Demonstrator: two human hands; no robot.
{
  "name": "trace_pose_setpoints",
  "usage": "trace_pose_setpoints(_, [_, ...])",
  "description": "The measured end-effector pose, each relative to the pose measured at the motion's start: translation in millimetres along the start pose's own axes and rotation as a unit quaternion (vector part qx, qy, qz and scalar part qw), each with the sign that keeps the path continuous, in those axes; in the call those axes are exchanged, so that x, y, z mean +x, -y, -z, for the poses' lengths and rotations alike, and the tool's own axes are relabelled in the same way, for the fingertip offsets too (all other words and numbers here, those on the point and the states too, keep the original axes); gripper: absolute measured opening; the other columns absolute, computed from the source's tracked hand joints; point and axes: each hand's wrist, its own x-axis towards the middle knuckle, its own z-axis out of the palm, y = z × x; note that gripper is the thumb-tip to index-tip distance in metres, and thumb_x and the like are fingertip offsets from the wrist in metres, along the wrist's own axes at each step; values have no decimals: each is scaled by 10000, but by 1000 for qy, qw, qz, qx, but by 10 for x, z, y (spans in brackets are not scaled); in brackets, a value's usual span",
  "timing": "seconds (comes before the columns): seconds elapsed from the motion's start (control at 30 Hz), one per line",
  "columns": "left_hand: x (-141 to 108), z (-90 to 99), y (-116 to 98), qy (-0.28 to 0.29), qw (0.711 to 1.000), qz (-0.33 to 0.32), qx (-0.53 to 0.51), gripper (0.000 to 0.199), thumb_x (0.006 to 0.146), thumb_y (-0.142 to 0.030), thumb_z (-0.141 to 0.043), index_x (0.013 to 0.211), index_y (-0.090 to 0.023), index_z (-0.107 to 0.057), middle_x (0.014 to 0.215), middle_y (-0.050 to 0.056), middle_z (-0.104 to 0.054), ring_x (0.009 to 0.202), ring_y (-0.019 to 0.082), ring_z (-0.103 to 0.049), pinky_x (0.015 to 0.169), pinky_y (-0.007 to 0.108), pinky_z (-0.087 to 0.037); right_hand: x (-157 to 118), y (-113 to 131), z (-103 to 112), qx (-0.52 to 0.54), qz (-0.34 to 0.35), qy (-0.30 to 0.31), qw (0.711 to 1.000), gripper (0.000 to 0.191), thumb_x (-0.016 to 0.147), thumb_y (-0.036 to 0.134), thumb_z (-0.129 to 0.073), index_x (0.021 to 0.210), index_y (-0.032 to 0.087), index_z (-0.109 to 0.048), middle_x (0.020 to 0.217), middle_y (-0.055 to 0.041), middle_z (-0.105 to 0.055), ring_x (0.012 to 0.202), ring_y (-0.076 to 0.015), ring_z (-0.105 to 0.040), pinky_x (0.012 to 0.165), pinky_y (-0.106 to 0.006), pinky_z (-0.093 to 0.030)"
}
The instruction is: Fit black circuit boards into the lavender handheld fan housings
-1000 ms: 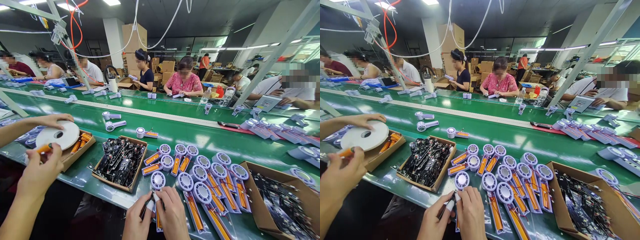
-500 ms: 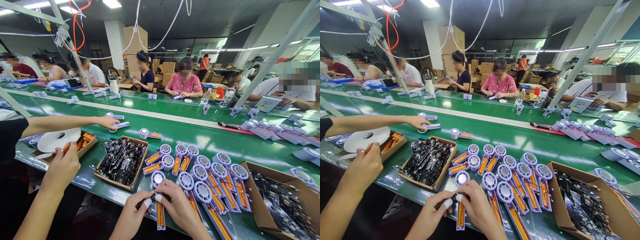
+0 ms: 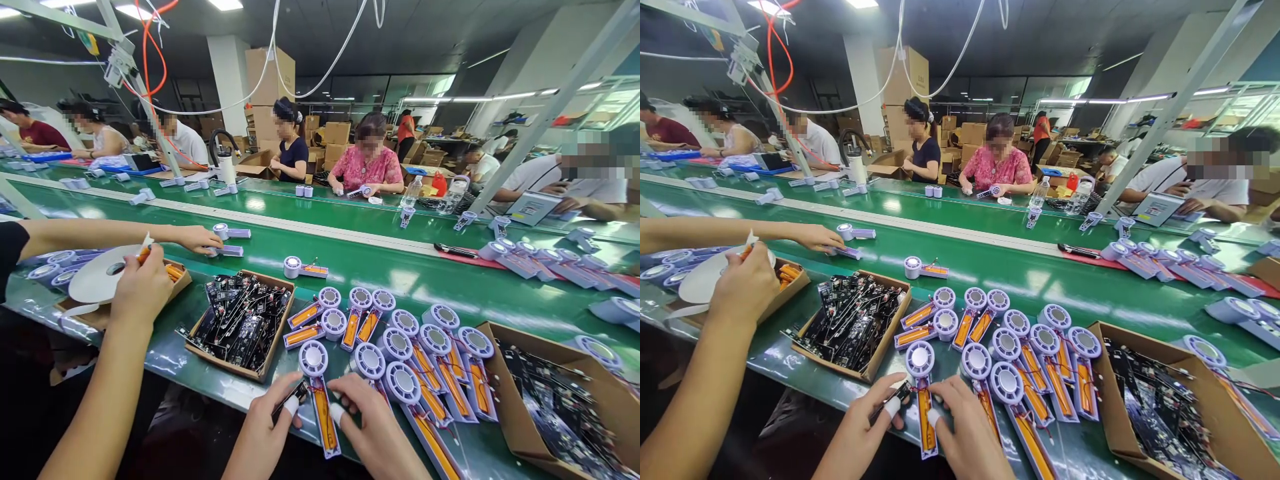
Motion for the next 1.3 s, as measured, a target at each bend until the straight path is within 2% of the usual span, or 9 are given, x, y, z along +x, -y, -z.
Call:
trace_pose_setpoints(0.1, [-6,-34,27,-6,999,-12,36,402,926,-224,-413,1296,-276,-561,1073,32,-719,740,173,-677,782,289,-524,-26,22,-75,11,8,-4,1000,238,884,132,-490,1000,245,-666,946,-45,-638,863,-196,-634,757,-285,-500])
trace_pose_setpoints(0.23, [-27,-81,9,-20,988,-57,141,491,869,-122,-396,1289,-284,-593,1228,59,-670,1096,231,-633,975,351,-485,35,39,-227,104,0,-74,992,190,946,246,-497,915,227,-683,886,-46,-636,795,-184,-623,692,-261,-476])
trace_pose_setpoints(0.43, [-93,-63,-63,17,951,-86,297,569,870,-87,-313,1315,-323,-579,1072,96,-679,861,237,-714,748,337,-572,123,-19,-393,231,-65,-92,966,148,877,319,-623,889,199,-708,895,-57,-647,760,-189,-611,658,-260,-481])
trace_pose_setpoints(0.6, [-91,-71,38,-51,981,-57,176,468,905,-172,-388,1338,-276,-529,1228,88,-681,1127,247,-651,956,354,-515,169,84,-325,120,-29,-82,989,139,884,223,-584,851,219,-719,857,-31,-609,717,-161,-583,646,-243,-446])
trace_pose_setpoints(0.7, [-90,-154,120,-111,992,-4,67,394,914,-282,-442,1297,-255,-532,1200,100,-705,1085,260,-674,900,367,-550,201,175,-265,53,-16,-57,997,172,893,175,-550,833,222,-705,867,-32,-598,787,-173,-605,704,-249,-452])
trace_pose_setpoints(0.8, [-93,-235,156,-151,989,4,-1,344,897,-325,-470,1215,-251,-580,1142,94,-726,987,257,-707,791,342,-586,213,186,-296,6,1,-36,999,225,901,130,-494,901,222,-699,908,-48,-589,844,-190,-612,749,-268,-466])
trace_pose_setpoints(0.97, [-85,-251,145,-153,988,-4,9,311,851,-279,-514,1128,-242,-652,1179,93,-708,1051,266,-682,802,324,-584,191,154,-454,-36,8,-65,997,321,911,91,-391,1033,192,-670,995,-92,-573,914,-225,-599,800,-322,-472])
trace_pose_setpoints(1.1, [-75,-241,138,-175,984,-7,18,316,853,-274,-501,1126,-243,-657,1159,86,-720,1042,266,-687,884,359,-559,208,154,-515,17,-22,-109,994,245,913,109,-448,1008,203,-653,929,-49,-574,807,-183,-582,727,-270,-459])
trace_pose_setpoints(1.3, [-54,-216,130,-144,989,-7,26,314,847,-230,-492,1120,-242,-645,1139,64,-730,1054,243,-686,905,341,-551,229,113,-545,52,-30,-139,988,174,880,119,-518,836,226,-647,837,-2,-559,714,-154,-541,658,-232,-414])
